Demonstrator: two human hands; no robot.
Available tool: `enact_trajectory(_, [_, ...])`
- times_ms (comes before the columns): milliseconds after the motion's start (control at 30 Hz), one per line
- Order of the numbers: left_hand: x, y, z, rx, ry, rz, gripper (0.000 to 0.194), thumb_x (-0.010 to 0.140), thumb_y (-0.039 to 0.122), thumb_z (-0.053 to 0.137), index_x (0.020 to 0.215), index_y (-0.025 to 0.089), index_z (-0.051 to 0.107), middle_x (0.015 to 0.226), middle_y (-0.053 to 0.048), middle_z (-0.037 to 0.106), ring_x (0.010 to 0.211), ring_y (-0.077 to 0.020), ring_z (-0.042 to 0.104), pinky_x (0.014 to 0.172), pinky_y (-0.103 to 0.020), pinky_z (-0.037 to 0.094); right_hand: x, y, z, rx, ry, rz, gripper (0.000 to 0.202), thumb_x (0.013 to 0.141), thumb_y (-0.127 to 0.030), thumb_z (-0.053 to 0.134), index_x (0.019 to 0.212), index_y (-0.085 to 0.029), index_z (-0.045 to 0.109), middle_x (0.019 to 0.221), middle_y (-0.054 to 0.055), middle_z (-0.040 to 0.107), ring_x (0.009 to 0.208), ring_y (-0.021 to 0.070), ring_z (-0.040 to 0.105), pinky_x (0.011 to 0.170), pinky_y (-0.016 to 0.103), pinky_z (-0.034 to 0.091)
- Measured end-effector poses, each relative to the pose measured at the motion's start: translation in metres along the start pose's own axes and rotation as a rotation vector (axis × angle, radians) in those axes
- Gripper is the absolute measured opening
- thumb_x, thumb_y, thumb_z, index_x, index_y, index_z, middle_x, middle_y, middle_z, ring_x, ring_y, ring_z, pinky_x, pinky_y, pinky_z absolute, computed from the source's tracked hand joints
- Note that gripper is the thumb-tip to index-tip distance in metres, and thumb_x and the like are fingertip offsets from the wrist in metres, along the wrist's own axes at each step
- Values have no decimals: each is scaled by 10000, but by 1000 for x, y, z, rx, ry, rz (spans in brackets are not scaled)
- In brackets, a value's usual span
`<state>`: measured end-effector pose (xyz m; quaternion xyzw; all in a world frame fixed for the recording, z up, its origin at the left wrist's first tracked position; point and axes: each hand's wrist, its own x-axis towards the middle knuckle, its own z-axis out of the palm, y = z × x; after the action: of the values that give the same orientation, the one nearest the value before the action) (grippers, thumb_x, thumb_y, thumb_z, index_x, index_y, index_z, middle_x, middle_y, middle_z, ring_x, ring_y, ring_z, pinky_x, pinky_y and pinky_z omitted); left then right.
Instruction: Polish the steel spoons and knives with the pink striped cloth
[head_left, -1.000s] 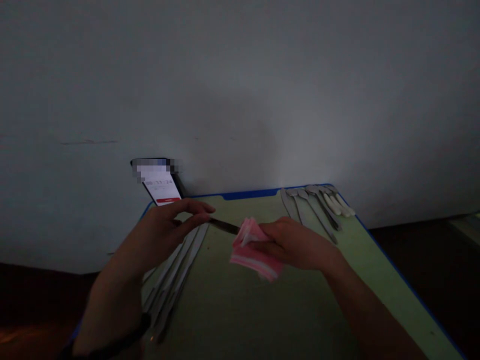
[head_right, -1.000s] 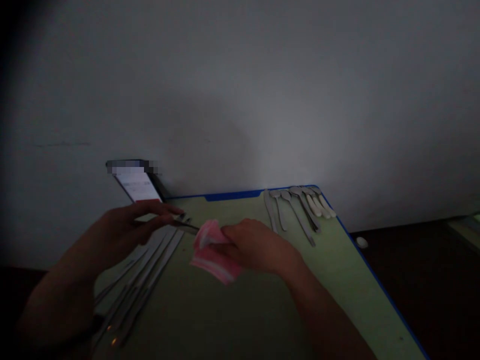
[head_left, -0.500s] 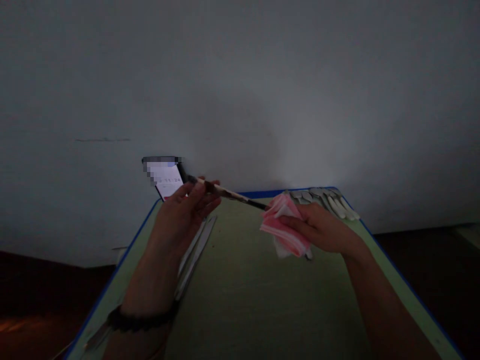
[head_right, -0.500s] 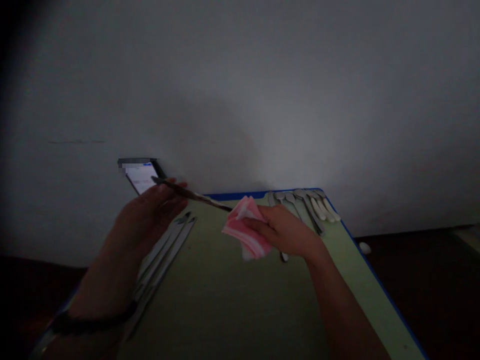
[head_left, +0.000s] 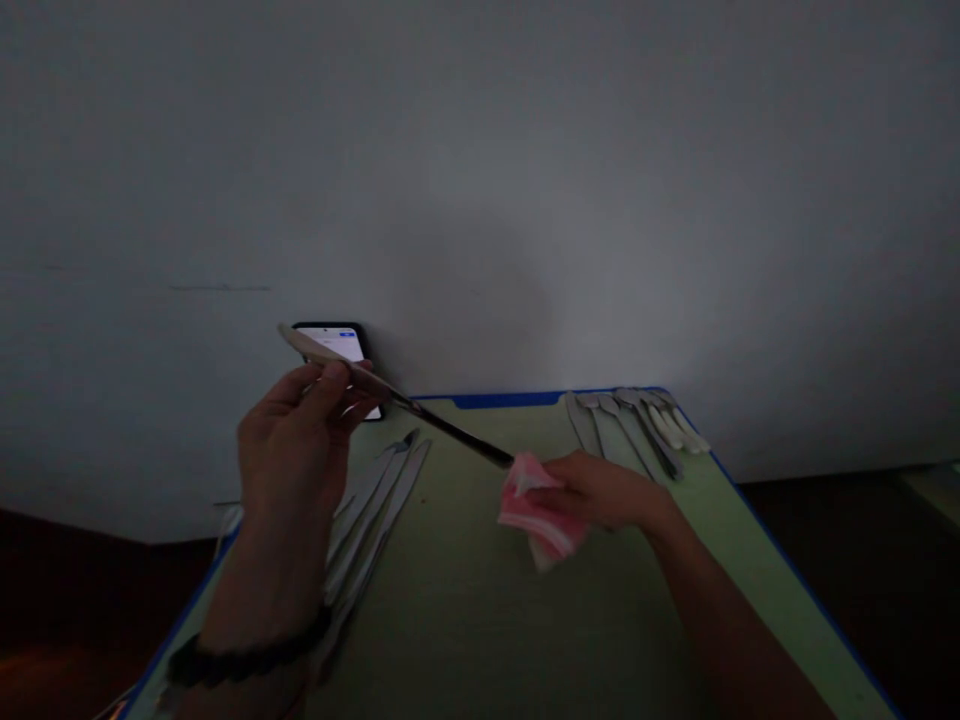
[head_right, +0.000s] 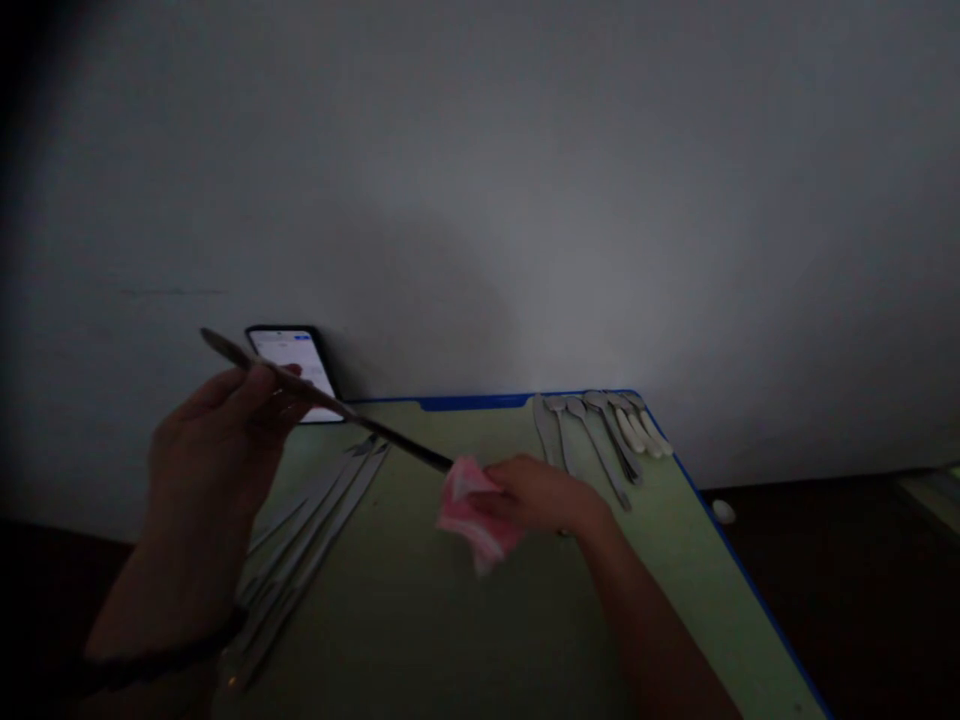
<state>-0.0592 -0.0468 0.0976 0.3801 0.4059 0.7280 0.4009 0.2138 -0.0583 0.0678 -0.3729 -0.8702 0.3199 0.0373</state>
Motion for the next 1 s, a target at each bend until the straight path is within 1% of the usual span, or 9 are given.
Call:
enact_trajectory(133, [-4, 0, 8, -7, 14, 41, 49, 719, 186, 660, 766, 198, 660, 751, 22, 682, 687, -118, 638, 668, -261, 560, -3, -8, 6, -16, -61, 36, 321, 801, -413, 529, 967, -144, 586, 891, 77, 655, 722, 160, 585, 609, 259, 418])
enact_trajectory(233, [-8, -4, 18, 9, -34, 1, 69, 705, 215, 679, 764, 189, 654, 759, 8, 681, 678, -115, 640, 639, -236, 555, -13, -17, -3, 59, 143, 43, 406, 837, -239, 469, 1235, -165, 449, 1176, 109, 583, 1024, 183, 551, 863, 321, 415])
enact_trajectory(300, [-15, -10, 26, 43, -64, -46, 118, 696, 244, 690, 778, 172, 647, 759, 1, 680, 667, -118, 641, 622, -233, 553, -19, -26, -10, 151, 243, 17, 463, 856, -162, 397, 1316, -185, 354, 1228, 94, 555, 1092, 156, 519, 921, 320, 390])
enact_trajectory(433, [-34, -24, 51, 81, -170, -193, 209, 701, 298, 693, 826, 141, 635, 753, -18, 686, 657, -133, 646, 646, -265, 557, -20, -42, -15, 260, 255, 14, 395, 881, -248, 412, 1272, -196, 402, 1023, 60, 646, 871, 135, 596, 717, 258, 449])
enact_trajectory(533, [-46, -34, 68, 105, -318, -292, 249, 724, 338, 670, 851, 127, 634, 795, -47, 693, 665, -148, 647, 664, -300, 559, -15, -42, -15, 87, 227, 82, 212, 875, -289, 431, 935, -159, 588, 731, 21, 627, 624, 111, 546, 555, 229, 368])
enact_trajectory(600, [-51, -42, 74, 138, -398, -334, 274, 745, 363, 642, 878, 125, 619, 850, -69, 693, 709, -169, 654, 699, -335, 556, -15, -34, -16, -20, 191, 95, 205, 855, -278, 456, 745, -153, 575, 622, -2, 573, 549, 93, 494, 507, 220, 307])
enact_trajectory(700, [-57, -61, 76, 260, -499, -323, 319, 814, 396, 540, 982, 126, 569, 1006, -119, 658, 874, -217, 642, 788, -392, 527, -17, -10, -18, 22, 132, 136, 190, 837, -253, 460, 695, -153, 537, 550, -18, 552, 494, 82, 499, 485, 202, 316])
enact_trajectory(833, [-75, -95, 75, 662, -519, -133, 541, 868, 402, 422, 1298, 94, 308, 1320, -208, 434, 1221, -270, 424, 994, -470, 363, -16, 33, -13, 249, 35, 390, 180, 812, -230, 455, 657, -152, 504, 540, 6, 599, 480, 110, 586, 471, 196, 409])
enact_trajectory(1000, [-98, -118, 71, 1089, -836, 129, 676, 814, 366, 488, 1350, 36, 239, 1414, -210, 299, 1329, -297, 227, 1083, -439, 238, -3, 61, 2, 218, 117, 497, 203, 838, -245, 396, 733, -142, 535, 598, 55, 645, 488, 140, 622, 445, 206, 441])
